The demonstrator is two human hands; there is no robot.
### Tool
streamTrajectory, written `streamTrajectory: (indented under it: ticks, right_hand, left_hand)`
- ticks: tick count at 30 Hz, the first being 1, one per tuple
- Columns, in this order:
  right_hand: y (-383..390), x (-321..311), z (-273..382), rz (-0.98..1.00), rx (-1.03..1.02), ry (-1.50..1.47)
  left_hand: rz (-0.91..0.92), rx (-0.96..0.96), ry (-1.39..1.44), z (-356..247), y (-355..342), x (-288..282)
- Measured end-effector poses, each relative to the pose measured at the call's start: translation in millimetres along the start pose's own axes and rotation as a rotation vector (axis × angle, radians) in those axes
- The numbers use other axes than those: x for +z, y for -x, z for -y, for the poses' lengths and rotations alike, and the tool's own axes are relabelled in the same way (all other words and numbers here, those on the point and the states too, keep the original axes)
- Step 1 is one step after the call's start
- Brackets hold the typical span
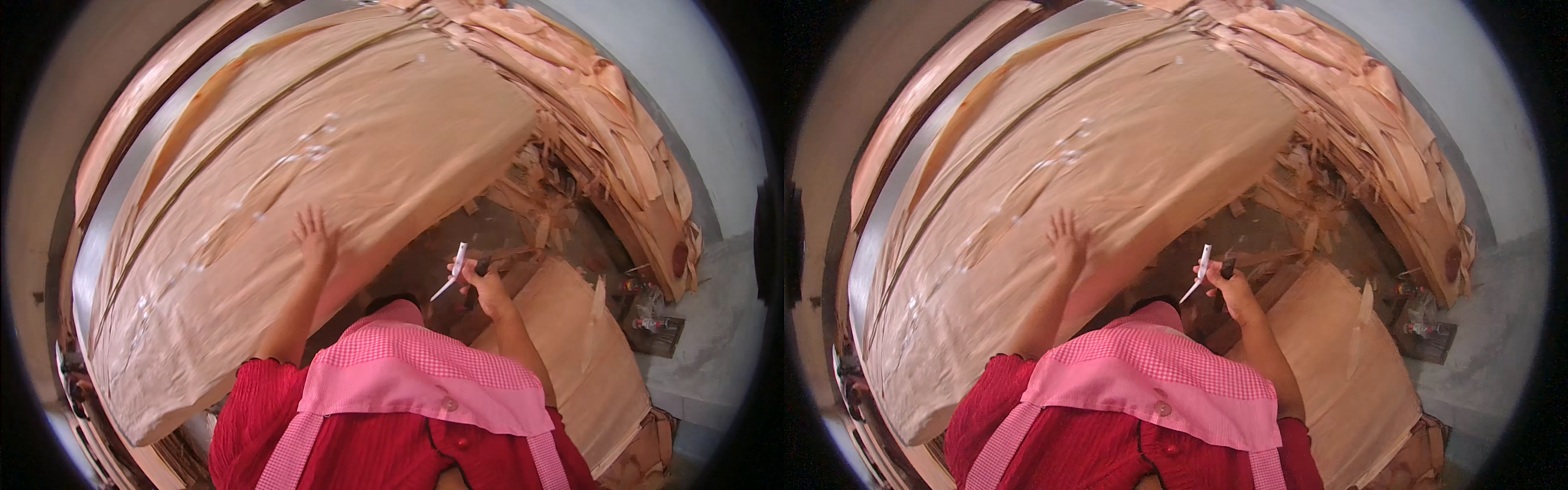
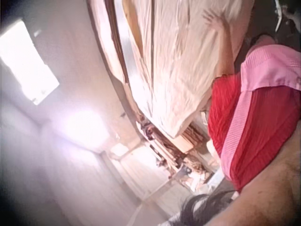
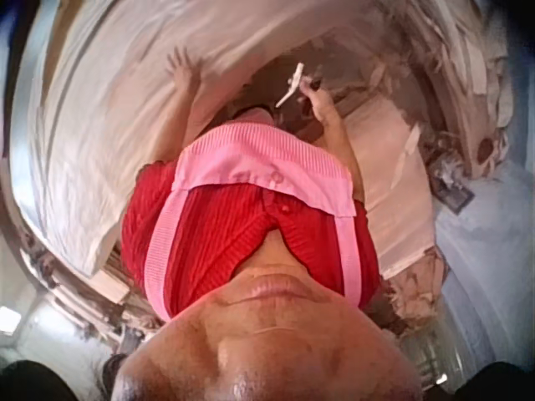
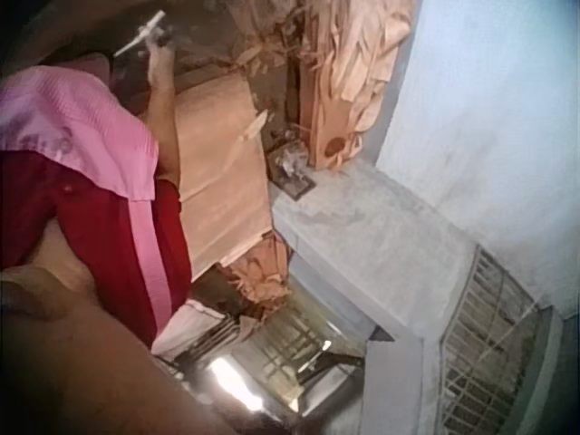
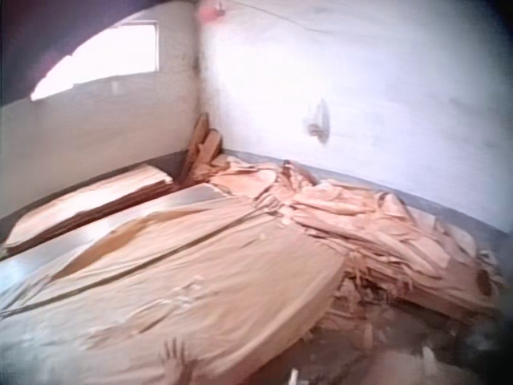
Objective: The person uses a utility knife to cut out damaged areas from large sheets of wood veneer and applies small strips of tape to repair the wood.
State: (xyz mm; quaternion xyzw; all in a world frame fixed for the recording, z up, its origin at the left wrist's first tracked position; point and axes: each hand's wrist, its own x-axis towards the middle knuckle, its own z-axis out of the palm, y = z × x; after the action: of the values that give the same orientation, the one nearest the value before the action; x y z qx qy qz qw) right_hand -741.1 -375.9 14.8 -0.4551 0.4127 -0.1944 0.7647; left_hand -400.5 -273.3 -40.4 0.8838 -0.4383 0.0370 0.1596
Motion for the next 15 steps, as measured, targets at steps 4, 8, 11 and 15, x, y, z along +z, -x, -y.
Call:
streamTrajectory:
  ticks: [4, 8, 11, 15]
  right_hand:
    - [-39, -121, 38, -0.155, -0.043, -0.044]
    - [-71, -230, 95, -0.295, -0.023, 0.049]
    - [-91, -294, 145, -0.454, 0.049, 0.137]
    - [-127, -374, 189, -0.496, 0.054, 0.123]
  left_hand:
    - [-0.054, -0.049, 0.052, -81, -77, 46]
    - [-0.053, -0.056, 0.133, -195, -155, 98]
    - [0.024, -0.022, 0.186, -291, -208, 130]
    - [0.099, 0.046, 0.126, -386, -283, 156]
